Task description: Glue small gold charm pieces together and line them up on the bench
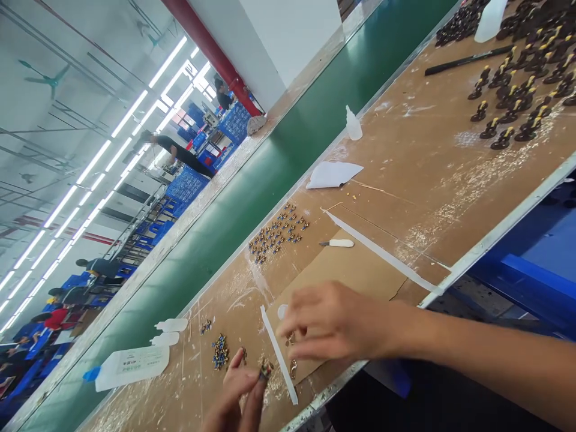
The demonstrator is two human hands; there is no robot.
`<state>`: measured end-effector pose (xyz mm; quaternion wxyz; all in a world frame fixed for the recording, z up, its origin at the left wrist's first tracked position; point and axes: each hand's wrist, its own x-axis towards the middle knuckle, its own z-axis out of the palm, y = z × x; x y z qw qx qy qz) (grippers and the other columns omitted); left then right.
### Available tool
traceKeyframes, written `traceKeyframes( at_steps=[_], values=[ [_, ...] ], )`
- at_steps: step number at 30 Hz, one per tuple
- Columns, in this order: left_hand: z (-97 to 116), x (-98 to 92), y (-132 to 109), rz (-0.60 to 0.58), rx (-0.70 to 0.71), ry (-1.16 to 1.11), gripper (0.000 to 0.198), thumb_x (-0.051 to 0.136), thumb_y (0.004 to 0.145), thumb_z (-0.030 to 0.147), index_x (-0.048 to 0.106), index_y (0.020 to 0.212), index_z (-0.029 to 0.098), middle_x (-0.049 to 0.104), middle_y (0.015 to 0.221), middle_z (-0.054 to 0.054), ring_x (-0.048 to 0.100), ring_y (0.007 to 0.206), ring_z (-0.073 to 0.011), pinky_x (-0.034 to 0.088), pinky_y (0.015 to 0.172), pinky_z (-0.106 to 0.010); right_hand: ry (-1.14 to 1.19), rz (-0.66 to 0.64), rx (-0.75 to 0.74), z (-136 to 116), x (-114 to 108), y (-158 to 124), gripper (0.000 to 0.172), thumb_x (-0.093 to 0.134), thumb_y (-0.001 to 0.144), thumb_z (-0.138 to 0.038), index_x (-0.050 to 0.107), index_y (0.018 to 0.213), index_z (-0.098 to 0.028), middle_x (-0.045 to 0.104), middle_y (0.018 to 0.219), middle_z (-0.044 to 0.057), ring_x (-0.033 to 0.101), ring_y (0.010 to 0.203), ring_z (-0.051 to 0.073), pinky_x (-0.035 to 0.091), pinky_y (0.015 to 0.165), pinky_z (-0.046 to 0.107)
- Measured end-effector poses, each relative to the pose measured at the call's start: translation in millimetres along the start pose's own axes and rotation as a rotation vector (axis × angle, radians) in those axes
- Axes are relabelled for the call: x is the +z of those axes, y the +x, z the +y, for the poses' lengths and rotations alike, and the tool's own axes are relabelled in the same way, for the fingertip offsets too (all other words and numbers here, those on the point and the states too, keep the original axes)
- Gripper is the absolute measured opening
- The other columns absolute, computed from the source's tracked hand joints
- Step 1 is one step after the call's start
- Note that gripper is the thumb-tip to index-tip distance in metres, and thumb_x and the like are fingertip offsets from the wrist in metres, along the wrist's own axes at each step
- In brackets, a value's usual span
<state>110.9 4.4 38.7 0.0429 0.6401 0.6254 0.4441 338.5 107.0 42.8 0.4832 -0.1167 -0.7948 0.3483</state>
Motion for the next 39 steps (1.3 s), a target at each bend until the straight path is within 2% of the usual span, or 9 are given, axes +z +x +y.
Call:
traceKeyframes(
  at_steps=[3,6,14,21,27,30,32,36,39],
  values=[
    [-12.4,8.4,42.4,-0.023,-0.212,-0.004,0.023,0.069,0.072,0.044,0.070,0.080,0.022,0.072,0.079,-0.004,0.067,0.081,-0.0212,0.052,0.078,-0.034,-0.068,0.261,0.108,23.6,-15.7,1.0,0.013,0.052,0.089,-0.022,0.064,0.093,-0.017,0.065,0.080,0.002,0.059,0.073,0.009,0.047,0.068,0.020],
    [-23.2,34.6,94.6,-0.220,-0.440,-0.141,0.026,0.071,0.065,0.043,0.070,0.076,0.019,0.071,0.076,-0.003,0.065,0.074,-0.0176,0.050,0.073,-0.029,-0.231,0.401,0.176,54.6,-20.1,-7.4,0.015,0.048,0.090,-0.019,0.063,0.091,-0.017,0.062,0.077,0.003,0.056,0.068,0.009,0.044,0.061,0.021],
    [-14.4,130.9,191.3,-0.478,-0.324,-0.217,0.016,0.072,0.060,0.030,0.069,0.067,0.016,0.066,0.062,0.000,0.056,0.057,-0.0110,0.043,0.060,-0.023,-0.390,0.452,0.140,82.7,-19.1,-16.5,0.017,0.043,0.092,-0.018,0.060,0.096,-0.018,0.056,0.072,0.002,0.048,0.061,0.009,0.039,0.056,0.021],
    [-0.2,205.2,232.1,-0.611,-0.226,-0.045,0.016,0.066,0.077,0.027,0.062,0.071,0.013,0.060,0.064,0.003,0.055,0.058,-0.0093,0.046,0.059,-0.025,-0.448,0.398,0.142,85.2,-16.8,-15.8,0.017,0.042,0.092,-0.016,0.059,0.094,-0.017,0.054,0.071,0.001,0.045,0.060,0.009,0.035,0.055,0.022],
    [0.7,229.5,237.4,-0.677,-0.220,0.127,0.022,0.057,0.086,0.034,0.061,0.090,0.013,0.062,0.086,-0.002,0.059,0.072,-0.0120,0.051,0.065,-0.028,-0.472,0.377,0.141,83.6,-17.7,-14.3,0.018,0.041,0.092,-0.016,0.059,0.091,-0.017,0.054,0.069,0.001,0.046,0.060,0.009,0.036,0.056,0.022],
    [10.0,214.8,244.1,-0.612,-0.205,0.142,0.019,0.062,0.082,0.031,0.063,0.083,0.013,0.062,0.079,0.000,0.058,0.069,-0.0119,0.049,0.064,-0.028,-0.477,0.383,0.122,79.5,-19.7,-13.6,0.018,0.041,0.092,-0.015,0.059,0.091,-0.017,0.055,0.069,0.001,0.047,0.059,0.009,0.037,0.055,0.022],
    [17.2,186.0,248.5,-0.528,-0.179,0.134,0.012,0.070,0.073,0.025,0.066,0.069,0.014,0.061,0.068,0.001,0.056,0.064,-0.0119,0.045,0.062,-0.026,-0.444,0.391,0.105,76.9,-20.7,-14.9,0.018,0.042,0.092,-0.016,0.059,0.093,-0.017,0.057,0.071,0.002,0.049,0.060,0.009,0.040,0.056,0.021],
    [13.8,88.1,235.1,-0.369,-0.162,0.137,0.008,0.072,0.065,0.027,0.071,0.060,0.021,0.064,0.069,0.001,0.054,0.064,-0.0117,0.041,0.066,-0.025,-0.369,0.425,0.120,75.5,-21.1,-21.0,0.017,0.046,0.090,-0.016,0.059,0.100,-0.020,0.062,0.077,0.002,0.056,0.065,0.010,0.045,0.059,0.021],
    [-9.2,11.0,191.0,-0.242,-0.261,0.204,0.013,0.070,0.068,0.034,0.071,0.066,0.022,0.065,0.069,0.001,0.055,0.067,-0.0138,0.043,0.069,-0.026,-0.362,0.444,0.177,77.4,-20.1,-24.2,0.016,0.051,0.088,-0.017,0.061,0.100,-0.022,0.065,0.083,0.003,0.060,0.070,0.012,0.046,0.058,0.022]
  ],
)
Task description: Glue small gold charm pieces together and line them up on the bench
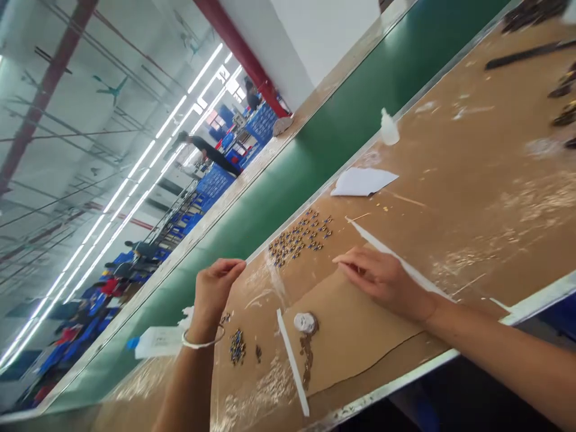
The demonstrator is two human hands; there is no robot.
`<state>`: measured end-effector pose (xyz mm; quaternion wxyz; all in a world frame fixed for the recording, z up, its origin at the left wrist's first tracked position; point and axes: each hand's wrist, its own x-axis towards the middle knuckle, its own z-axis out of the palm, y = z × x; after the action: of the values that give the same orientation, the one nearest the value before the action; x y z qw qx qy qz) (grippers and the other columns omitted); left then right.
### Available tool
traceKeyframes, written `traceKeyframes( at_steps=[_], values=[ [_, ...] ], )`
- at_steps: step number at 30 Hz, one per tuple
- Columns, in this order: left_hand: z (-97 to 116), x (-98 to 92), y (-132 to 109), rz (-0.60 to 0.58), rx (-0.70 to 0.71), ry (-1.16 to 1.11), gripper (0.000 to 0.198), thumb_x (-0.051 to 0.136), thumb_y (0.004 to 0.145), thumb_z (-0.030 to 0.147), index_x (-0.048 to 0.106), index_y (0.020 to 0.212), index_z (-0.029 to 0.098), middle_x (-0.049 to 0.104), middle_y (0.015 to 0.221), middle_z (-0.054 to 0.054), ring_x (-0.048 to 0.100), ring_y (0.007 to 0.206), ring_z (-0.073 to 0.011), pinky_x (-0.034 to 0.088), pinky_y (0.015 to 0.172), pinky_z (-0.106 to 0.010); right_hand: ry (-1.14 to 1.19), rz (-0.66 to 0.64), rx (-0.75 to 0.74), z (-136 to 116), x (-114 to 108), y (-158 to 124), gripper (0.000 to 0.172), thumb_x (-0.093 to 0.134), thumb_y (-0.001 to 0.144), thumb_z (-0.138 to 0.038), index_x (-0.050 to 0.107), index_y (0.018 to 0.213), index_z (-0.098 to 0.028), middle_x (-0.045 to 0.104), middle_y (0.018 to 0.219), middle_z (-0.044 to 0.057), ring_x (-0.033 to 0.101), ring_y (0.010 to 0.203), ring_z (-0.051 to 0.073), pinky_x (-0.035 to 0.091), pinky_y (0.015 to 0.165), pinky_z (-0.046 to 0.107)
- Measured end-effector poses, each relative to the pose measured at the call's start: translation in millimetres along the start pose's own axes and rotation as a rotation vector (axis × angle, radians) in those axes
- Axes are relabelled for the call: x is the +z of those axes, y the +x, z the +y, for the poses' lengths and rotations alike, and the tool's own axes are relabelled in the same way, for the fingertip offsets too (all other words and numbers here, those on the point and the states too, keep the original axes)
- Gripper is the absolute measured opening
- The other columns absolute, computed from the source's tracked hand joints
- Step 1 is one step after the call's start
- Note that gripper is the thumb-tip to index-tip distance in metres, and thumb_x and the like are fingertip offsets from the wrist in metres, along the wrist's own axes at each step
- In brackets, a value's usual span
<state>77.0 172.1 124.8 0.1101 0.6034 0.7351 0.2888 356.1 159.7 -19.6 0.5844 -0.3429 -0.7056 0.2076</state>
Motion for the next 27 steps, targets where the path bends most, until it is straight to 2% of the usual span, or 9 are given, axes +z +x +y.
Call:
traceKeyframes(
  at_steps=[3,6,8,12,13,16,19,23,27],
  values=[
    [-55.7,-28.6,-62.5,0.074,-0.162,0.021,0.021,0.068,0.074,0.037,0.069,0.074,0.016,0.065,0.072,-0.002,0.058,0.069,-0.0148,0.047,0.069,-0.029,-0.033,0.010,0.001,0.0,1.1,-1.2,0.014,0.054,0.086,-0.018,0.062,0.095,-0.023,0.066,0.081,0.001,0.061,0.069,0.012,0.047,0.059,0.023],
    [-98.9,-42.6,-121.4,0.144,-0.257,-0.011,0.028,0.055,0.087,0.038,0.061,0.104,0.016,0.062,0.105,-0.005,0.060,0.088,-0.0177,0.051,0.077,-0.036,-0.074,0.012,-0.001,-1.8,1.5,-2.3,0.012,0.053,0.087,-0.022,0.063,0.092,-0.024,0.067,0.081,0.001,0.062,0.068,0.012,0.048,0.058,0.022],
    [-119.0,-58.2,-156.4,0.208,-0.294,-0.040,0.030,0.052,0.089,0.037,0.056,0.113,0.019,0.057,0.117,-0.007,0.058,0.097,-0.0192,0.051,0.082,-0.038,-0.114,-0.003,0.016,-2.4,1.7,-3.5,0.011,0.053,0.087,-0.025,0.064,0.091,-0.024,0.068,0.082,0.001,0.063,0.068,0.012,0.047,0.056,0.022],
    [-156.3,-114.7,-215.9,0.374,-0.369,-0.095,0.031,0.052,0.088,0.037,0.056,0.113,0.019,0.057,0.117,-0.008,0.058,0.098,-0.0188,0.050,0.083,-0.039,-0.142,-0.031,0.066,-1.9,2.7,-5.1,0.014,0.052,0.087,-0.032,0.064,0.087,-0.025,0.068,0.082,0.002,0.063,0.068,0.012,0.047,0.054,0.023],
    [-167.9,-130.2,-227.2,0.420,-0.389,-0.109,0.027,0.051,0.089,0.040,0.058,0.109,0.024,0.059,0.114,-0.008,0.057,0.096,-0.0181,0.051,0.080,-0.037,-0.144,-0.035,0.082,-1.9,3.0,-5.0,0.016,0.051,0.088,-0.033,0.065,0.086,-0.025,0.068,0.081,0.002,0.063,0.068,0.012,0.047,0.054,0.023],
    [-209.5,-167.4,-247.3,0.532,-0.450,-0.157,0.031,0.048,0.083,0.058,0.064,0.078,0.032,0.065,0.080,-0.005,0.059,0.075,-0.0186,0.051,0.074,-0.039,-0.159,-0.036,0.116,-3.0,3.5,-3.7,0.021,0.050,0.088,-0.038,0.065,0.083,-0.024,0.069,0.079,0.003,0.063,0.066,0.013,0.048,0.052,0.024],
    [-252.5,-186.9,-249.6,0.586,-0.512,-0.192,0.034,0.053,0.069,0.070,0.064,0.059,0.040,0.063,0.061,-0.004,0.059,0.063,-0.0217,0.050,0.073,-0.045,-0.200,-0.014,0.089,-5.2,3.7,-1.4,0.024,0.050,0.087,-0.041,0.064,0.079,-0.024,0.069,0.077,0.003,0.063,0.065,0.013,0.047,0.051,0.024],
    [-295.7,-198.8,-245.7,0.588,-0.566,-0.207,0.036,0.058,0.048,0.078,0.063,0.051,0.042,0.064,0.054,-0.004,0.059,0.055,-0.0242,0.052,0.064,-0.047,-0.205,-0.008,0.064,-6.5,3.9,0.3,0.023,0.049,0.088,-0.038,0.064,0.079,-0.023,0.068,0.072,0.002,0.060,0.059,0.010,0.045,0.049,0.022],
    [-320.8,-207.5,-249.4,0.528,-0.563,-0.214,0.038,0.062,0.041,0.078,0.065,0.053,0.043,0.068,0.057,-0.002,0.060,0.049,-0.0207,0.051,0.046,-0.038,-0.178,0.009,0.041,-6.0,4.2,0.5,0.018,0.051,0.087,-0.031,0.064,0.078,-0.022,0.067,0.071,0.002,0.059,0.060,0.010,0.045,0.049,0.022]
  ],
)
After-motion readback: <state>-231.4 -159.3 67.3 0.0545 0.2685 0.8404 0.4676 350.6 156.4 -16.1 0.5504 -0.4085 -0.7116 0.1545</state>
